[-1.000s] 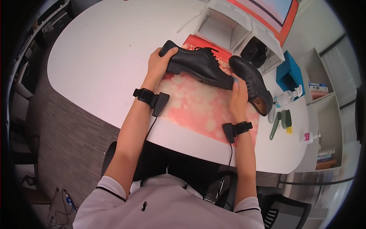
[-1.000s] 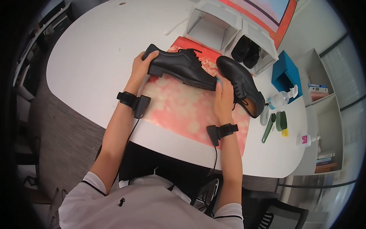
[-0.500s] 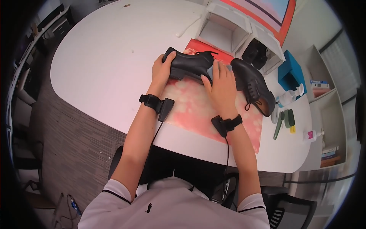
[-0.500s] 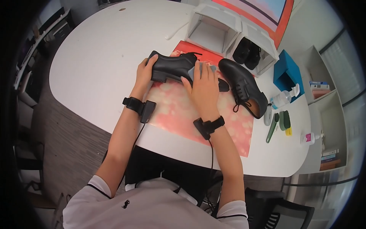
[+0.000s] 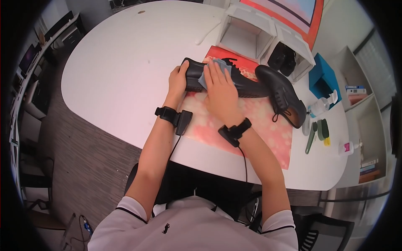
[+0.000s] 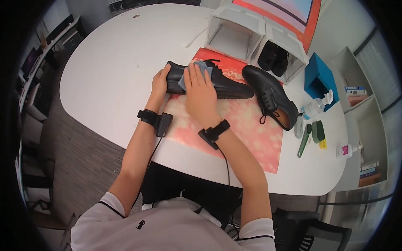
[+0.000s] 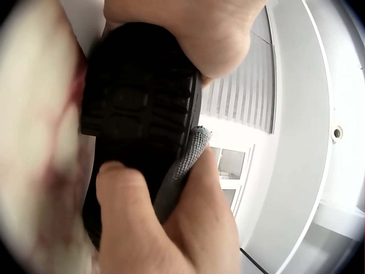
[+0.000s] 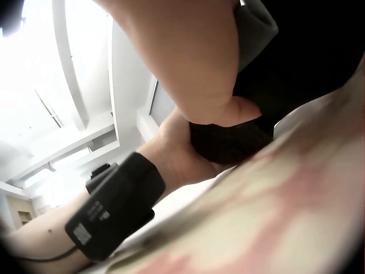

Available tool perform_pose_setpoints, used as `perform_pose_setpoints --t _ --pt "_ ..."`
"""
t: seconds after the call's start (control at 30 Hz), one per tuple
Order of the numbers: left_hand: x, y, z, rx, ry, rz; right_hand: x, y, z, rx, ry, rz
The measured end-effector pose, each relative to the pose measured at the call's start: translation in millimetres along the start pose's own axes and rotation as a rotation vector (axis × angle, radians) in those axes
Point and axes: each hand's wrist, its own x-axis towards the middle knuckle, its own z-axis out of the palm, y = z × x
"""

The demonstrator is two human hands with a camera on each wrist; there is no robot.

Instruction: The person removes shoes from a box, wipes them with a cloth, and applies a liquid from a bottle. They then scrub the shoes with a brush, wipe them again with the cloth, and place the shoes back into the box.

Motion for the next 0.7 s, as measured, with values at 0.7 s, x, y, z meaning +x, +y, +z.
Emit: perform_pose_setpoints --t 0.7 --pt "-5.5 -0.5 4.9 0.081 -0.020 0.006 -6.6 -8.8 -0.2 -0.102 -0.006 0.114"
